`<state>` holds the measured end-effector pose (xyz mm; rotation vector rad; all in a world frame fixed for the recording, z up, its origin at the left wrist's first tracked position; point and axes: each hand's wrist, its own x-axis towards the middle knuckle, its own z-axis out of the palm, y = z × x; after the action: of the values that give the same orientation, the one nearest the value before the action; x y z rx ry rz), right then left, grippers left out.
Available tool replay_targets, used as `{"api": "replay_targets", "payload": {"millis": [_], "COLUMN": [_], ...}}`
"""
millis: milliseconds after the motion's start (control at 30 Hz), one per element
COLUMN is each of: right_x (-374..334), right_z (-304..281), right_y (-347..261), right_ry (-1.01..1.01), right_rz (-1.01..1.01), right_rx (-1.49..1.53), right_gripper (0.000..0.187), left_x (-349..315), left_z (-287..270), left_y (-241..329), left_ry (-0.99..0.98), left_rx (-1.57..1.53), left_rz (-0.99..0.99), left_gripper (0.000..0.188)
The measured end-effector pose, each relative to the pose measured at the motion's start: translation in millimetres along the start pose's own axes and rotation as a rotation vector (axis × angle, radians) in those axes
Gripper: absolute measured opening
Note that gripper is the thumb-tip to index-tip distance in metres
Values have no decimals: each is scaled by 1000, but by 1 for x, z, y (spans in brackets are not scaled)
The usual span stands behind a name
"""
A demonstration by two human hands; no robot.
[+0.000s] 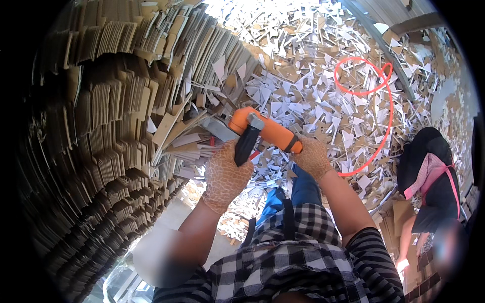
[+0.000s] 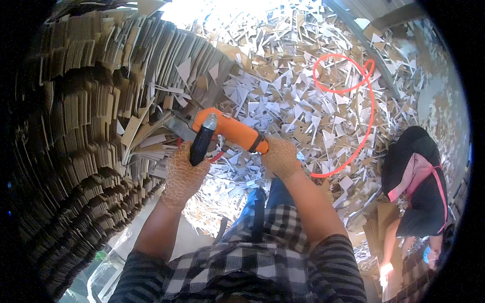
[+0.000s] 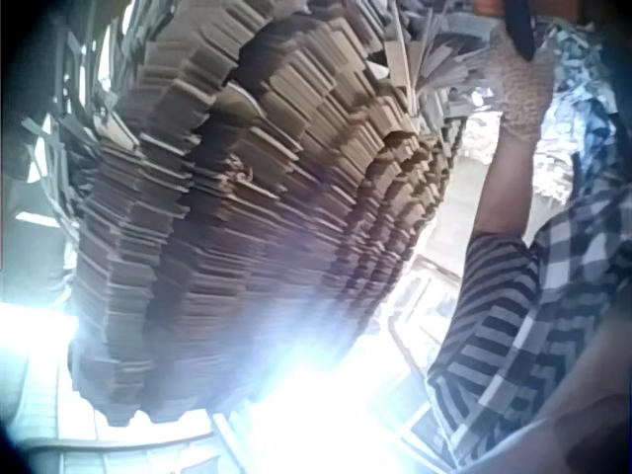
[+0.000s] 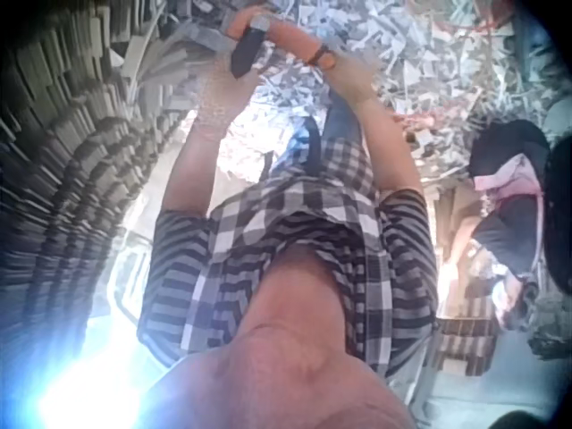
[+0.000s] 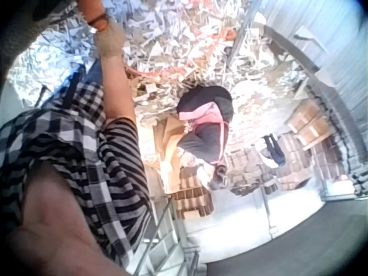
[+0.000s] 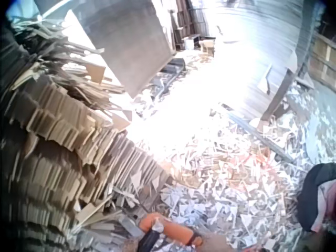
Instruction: The person uses a handheld power saw to cut through a large, stacked pile of cardboard sheets. The person holds the saw with both hands and repeatedly cuts into the stack, creating a large amount of cardboard debris on the floor.
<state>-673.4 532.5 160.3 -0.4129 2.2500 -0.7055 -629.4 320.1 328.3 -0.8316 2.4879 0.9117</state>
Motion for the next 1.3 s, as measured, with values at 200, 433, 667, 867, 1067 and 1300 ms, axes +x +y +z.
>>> {"api": "replay_targets", "payload": {"millis": [200, 433, 667, 867, 1067, 1300], "right_x": [19, -26, -53, -20, -26, -33], "right_z": [2, -6, -75, -112, -117, -130], "right_y": [-5, 22, -4, -35, -47, -48], "right_ry": [-57, -43, 137, 146, 117, 90], "right_rz": [48, 174, 14, 9, 111, 97], "right_rx": [-38, -60, 53, -22, 0, -82], "right_gripper": [25, 25, 33, 31, 27, 26], "left_x": [48, 17, -30, -20, -4, -27], "left_z": [8, 18, -40, -73, -89, -84], "left_y": [-31, 13, 91, 109, 114, 117], "left_ry": [-55, -172, -249, -121, -150, -70], "left_rx": [56, 26, -7, -13, -85, -30], "left_rz": [3, 77, 143, 152, 141, 201], "left_gripper": [27, 29, 32, 34, 34, 35]}}
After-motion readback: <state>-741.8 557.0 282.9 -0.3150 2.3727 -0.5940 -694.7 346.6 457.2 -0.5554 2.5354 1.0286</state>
